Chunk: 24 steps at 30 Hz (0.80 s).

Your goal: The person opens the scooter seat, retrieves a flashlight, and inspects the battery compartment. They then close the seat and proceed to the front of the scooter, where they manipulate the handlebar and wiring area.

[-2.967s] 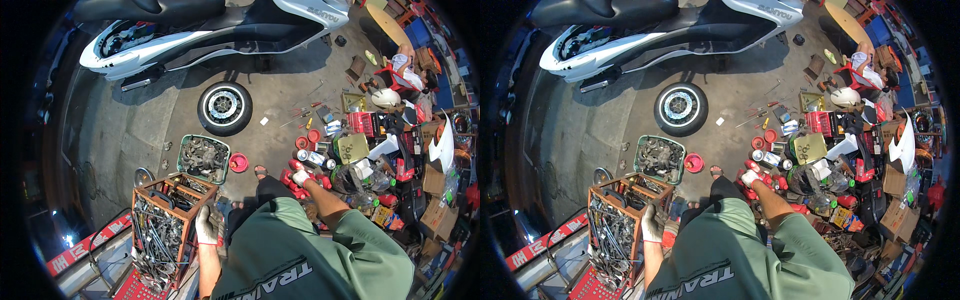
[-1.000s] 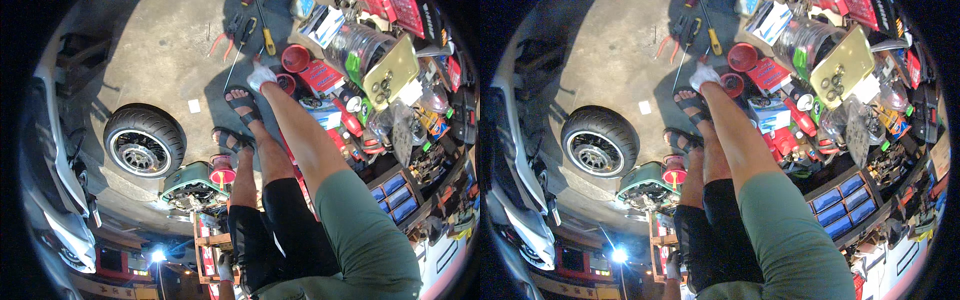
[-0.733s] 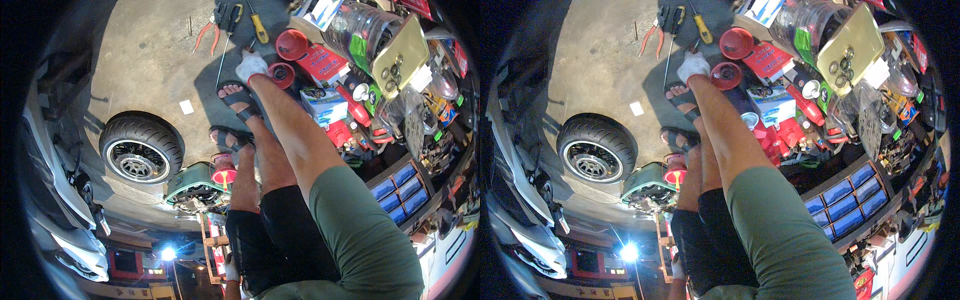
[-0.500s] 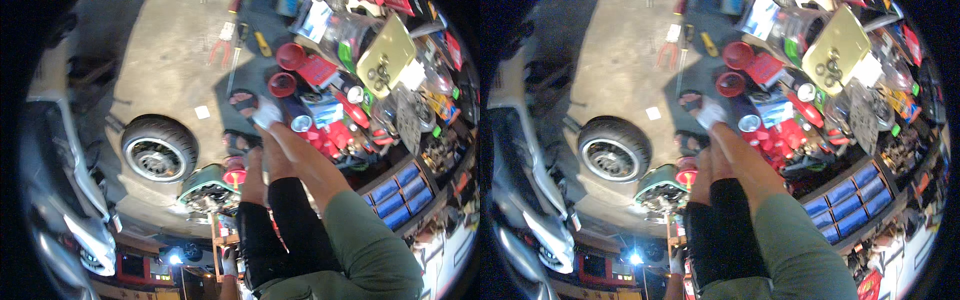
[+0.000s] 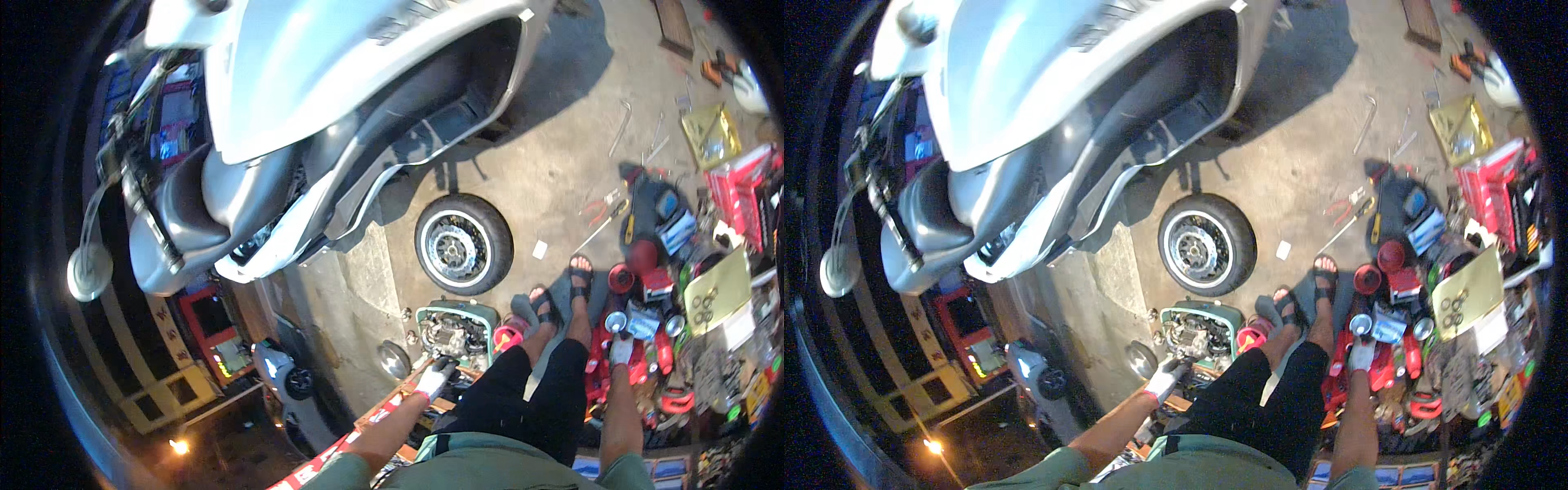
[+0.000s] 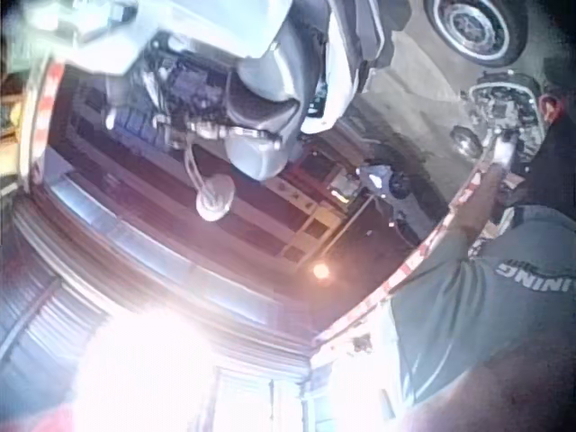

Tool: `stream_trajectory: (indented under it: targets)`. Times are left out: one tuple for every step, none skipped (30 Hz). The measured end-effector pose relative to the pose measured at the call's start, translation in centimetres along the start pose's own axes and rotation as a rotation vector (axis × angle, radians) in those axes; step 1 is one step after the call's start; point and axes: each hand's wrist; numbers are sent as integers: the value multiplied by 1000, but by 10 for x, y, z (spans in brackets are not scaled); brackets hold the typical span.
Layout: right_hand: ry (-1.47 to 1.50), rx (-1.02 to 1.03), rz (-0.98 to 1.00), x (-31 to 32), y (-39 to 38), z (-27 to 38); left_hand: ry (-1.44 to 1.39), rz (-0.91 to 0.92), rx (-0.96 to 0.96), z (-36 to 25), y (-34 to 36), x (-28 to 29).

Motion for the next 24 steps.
stream_trajectory:
  targets:
    - [75,-138,34,7,-27,47,-54,-18,-3,-9,0,4]
    - [69,-100,33,11,-24,44,-81,-4,29,-15,-10,7]
    - [61,-64,33,16,-20,42,-109,13,64,-21,-19,8]
    - [153,-209,109,11,-43,84,-88,-4,11,-31,-20,15]
    - [110,-202,98,8,-55,102,-92,-21,-23,-32,-26,19]
    - [150,-43,139,3,-47,94,-96,-38,-54,-32,-33,23]
    - [170,113,195,5,-31,74,-125,-51,-67,-23,-42,20]
    - [165,119,235,2,-31,83,-56,-43,-146,-6,-37,25]
    - [145,106,265,-4,-36,100,66,-111,-163,2,-35,26]
    - [135,90,299,-10,-44,115,0,-136,-195,17,-30,26]
    - [120,88,329,-13,-50,127,-71,-159,-224,31,-30,24]
    - [99,103,355,-13,-50,134,-84,-131,-162,27,-38,23]
    - [93,113,389,-16,-54,140,-21,-179,-224,40,-42,24]
    - [72,139,421,-16,-51,145,-77,-208,-217,46,-51,19]
    - [64,40,464,-20,-75,180,-115,-242,-231,46,-49,22]
    - [0,53,485,-18,-78,197,-306,-187,-139,31,-68,22]
    - [-73,54,518,-15,-81,206,-141,-275,-193,44,-74,21]
    - [-43,57,506,-20,-85,214,-223,-291,-132,56,-81,15]
    - [0,67,486,-24,-84,222,-298,-299,-85,46,-99,16]
    - [-173,160,563,-18,-80,229,-574,-245,-39,63,-99,10]
    - [-348,85,528,-11,-60,230,-519,-300,-104,87,-107,-4]
    - [-473,84,553,3,-11,217,-594,-309,-64,108,-118,-23]
    - [-645,87,577,25,38,213,-710,-302,-3,133,-129,-64]
    - [-532,-73,467,-2,5,240,-711,-301,-3,139,-113,-47]
Point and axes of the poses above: each hand's wrist, its own y-axis towards the middle knuckle, its own x-axis out of the back of the hand, z = x × y, and after that the axes turned 6 degrees about z, right-handed
